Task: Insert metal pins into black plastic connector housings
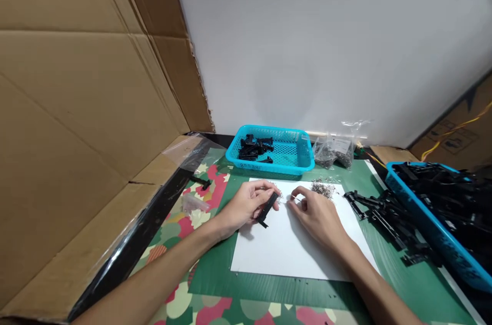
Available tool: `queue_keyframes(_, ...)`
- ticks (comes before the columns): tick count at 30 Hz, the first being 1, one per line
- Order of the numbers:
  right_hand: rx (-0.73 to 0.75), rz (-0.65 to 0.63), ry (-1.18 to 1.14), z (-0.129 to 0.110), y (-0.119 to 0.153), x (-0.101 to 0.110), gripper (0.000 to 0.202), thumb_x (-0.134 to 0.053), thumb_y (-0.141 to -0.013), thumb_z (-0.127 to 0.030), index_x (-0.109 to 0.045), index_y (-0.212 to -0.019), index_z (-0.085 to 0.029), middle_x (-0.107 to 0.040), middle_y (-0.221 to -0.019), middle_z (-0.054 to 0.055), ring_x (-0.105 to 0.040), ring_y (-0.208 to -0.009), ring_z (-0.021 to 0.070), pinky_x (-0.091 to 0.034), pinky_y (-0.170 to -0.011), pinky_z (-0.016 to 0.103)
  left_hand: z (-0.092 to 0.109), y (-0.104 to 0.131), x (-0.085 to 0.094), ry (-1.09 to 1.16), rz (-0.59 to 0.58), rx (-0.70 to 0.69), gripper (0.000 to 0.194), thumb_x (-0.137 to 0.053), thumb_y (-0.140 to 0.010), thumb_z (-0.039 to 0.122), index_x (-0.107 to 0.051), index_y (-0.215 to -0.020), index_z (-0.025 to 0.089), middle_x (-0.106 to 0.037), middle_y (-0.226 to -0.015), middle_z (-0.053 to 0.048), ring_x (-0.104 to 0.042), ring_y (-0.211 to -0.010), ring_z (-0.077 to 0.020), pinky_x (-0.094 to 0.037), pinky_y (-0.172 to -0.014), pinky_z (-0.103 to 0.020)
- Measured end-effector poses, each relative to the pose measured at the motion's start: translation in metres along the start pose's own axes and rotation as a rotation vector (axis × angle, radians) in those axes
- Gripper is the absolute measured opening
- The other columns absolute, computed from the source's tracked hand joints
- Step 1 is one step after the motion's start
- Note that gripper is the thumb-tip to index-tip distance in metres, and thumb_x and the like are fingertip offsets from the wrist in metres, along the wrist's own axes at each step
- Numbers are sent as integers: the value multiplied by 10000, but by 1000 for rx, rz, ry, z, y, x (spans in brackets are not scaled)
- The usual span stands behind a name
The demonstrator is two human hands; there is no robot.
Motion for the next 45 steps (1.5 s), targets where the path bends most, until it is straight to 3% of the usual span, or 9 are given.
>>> queue_keyframes(9,17,-8,-27,5,-1,-3,187,-636,-937,-346,-806,-923,-272,-640,-613,-20,-531,-562,166,-269,-552,272,-2,13,-14,435,7,193,305,-746,-961,429,-701,-1162,204,-629,-951,-11,-423,-535,-34,-225,-377,-138)
queue_keyframes(18,-42,-35,-84,6,1,-1,214,-670,-928,-431,-799,-948,-261,-547,-560,-41,-478,-549,163,-271,-548,271,5,15,-17,790,42,81,209,-702,-1011,320,-706,-1042,113,-518,-831,-2,-495,-664,-60,-445,-586,-144)
queue_keyframes(22,-44,11,-5,2,0,-5,199,-695,-919,-433,-817,-959,-281,-561,-569,-31,-491,-559,165,-268,-547,267,3,20,-21,759,-94,191,215,-625,-1049,419,-644,-1111,214,-503,-854,27,-384,-487,-29,-229,-359,-142)
queue_keyframes(25,-22,-26,23,5,1,-5,203,-648,-950,-405,-809,-952,-281,-592,-589,-23,-493,-550,160,-263,-537,268,-1,24,-26,614,-199,272,284,-560,-1062,529,-589,-1168,267,-500,-835,42,-235,-431,-17,-67,-351,-155)
queue_keyframes(29,-7,-77,78,9,3,1,233,-566,-971,-360,-782,-967,-272,-629,-599,-10,-506,-531,170,-269,-542,273,-4,26,-31,515,-277,209,337,-623,-1035,478,-552,-1267,244,-542,-897,7,-335,-546,-41,-244,-457,-160)
queue_keyframes(33,-47,-44,114,12,6,4,250,-539,-963,-363,-767,-947,-261,-667,-618,23,-522,-511,188,-251,-540,291,-5,26,-30,400,-216,85,486,-688,-985,315,-423,-1393,293,-596,-1105,-35,-502,-671,-75,-405,-588,-224)
queue_keyframes(36,-71,0,-148,12,6,5,266,-576,-960,-437,-725,-923,-220,-607,-603,16,-483,-512,171,-263,-520,287,-6,26,-27,284,-185,27,332,-597,-1057,366,-397,-1309,286,-637,-1115,-54,-529,-699,-93,-413,-602,-236)
queue_keyframes(40,-185,-82,-724,10,6,8,396,-692,-923,-589,-666,-951,-195,-385,-553,-72,-269,-477,104,-160,-465,266,-9,25,-28,233,-198,54,277,-570,-1070,474,-430,-1187,265,-685,-1025,-49,-486,-630,-94,-355,-525,-220)
queue_keyframes(45,-225,-147,-1073,-2,11,9,391,-798,-877,-546,-642,-920,-190,-277,-552,-110,-151,-496,78,-113,-478,272,-9,24,-29,123,-137,19,301,-510,-1086,506,-573,-1052,214,-622,-899,-10,-415,-649,-105,-324,-573,-240)
Point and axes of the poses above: each hand's wrist, its own y-axis away from the middle knuckle, its own x-axis out of the back of the hand, z = x × y, the point moved 1 cm from there along -y, towards the middle knuckle
